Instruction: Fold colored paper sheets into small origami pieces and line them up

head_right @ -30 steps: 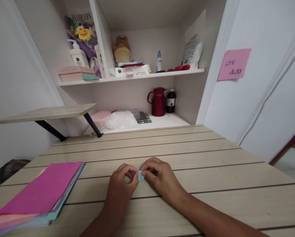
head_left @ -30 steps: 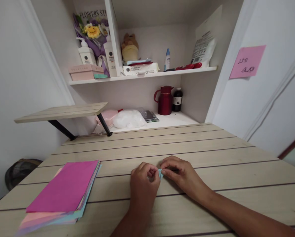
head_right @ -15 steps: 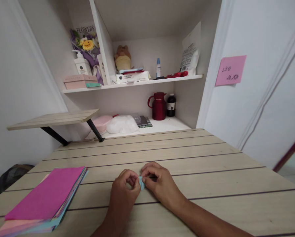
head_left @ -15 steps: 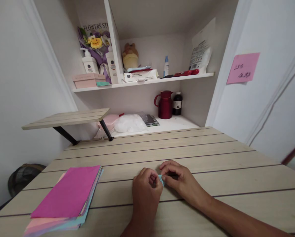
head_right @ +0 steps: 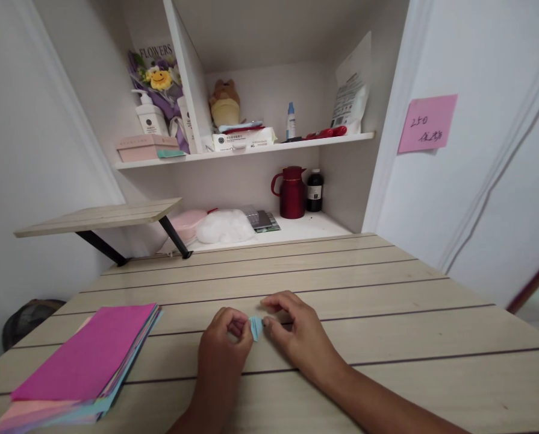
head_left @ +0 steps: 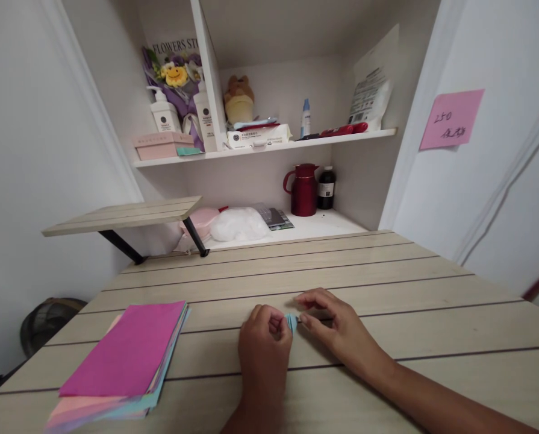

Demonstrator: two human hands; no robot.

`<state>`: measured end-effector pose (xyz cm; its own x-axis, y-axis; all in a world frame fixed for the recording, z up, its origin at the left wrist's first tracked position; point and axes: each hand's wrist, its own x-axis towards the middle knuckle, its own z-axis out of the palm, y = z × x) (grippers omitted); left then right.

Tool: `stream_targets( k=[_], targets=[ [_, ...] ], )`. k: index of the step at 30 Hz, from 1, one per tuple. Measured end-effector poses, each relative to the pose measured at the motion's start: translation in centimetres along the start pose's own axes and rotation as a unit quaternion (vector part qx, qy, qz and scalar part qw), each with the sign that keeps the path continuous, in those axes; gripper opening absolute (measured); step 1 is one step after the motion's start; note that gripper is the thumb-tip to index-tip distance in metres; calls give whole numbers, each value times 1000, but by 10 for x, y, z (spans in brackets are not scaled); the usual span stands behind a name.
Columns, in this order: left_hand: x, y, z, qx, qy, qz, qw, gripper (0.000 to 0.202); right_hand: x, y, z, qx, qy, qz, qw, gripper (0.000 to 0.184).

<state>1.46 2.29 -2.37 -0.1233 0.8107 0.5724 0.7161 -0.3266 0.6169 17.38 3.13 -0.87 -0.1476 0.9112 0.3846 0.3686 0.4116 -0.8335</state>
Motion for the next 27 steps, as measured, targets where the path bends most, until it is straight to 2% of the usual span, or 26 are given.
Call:
stream_targets(
  k=[3,15,23,27],
  targets=[
    [-2,3,0,34,0,32,999,15,-1,-2,-1,-27,-7,-29,999,21],
    [-8,7,1,78,-18,84,993,18,-3,-5,3,-24,-1,-74,997,16],
    [-9,15,1,94,-34,90,991,19,-2,-5,4,-33,0,-82,996,16],
    [-8,14,1,90,-25,90,992,20,-2,-4,5,-38,1,-78,996,18]
  ],
)
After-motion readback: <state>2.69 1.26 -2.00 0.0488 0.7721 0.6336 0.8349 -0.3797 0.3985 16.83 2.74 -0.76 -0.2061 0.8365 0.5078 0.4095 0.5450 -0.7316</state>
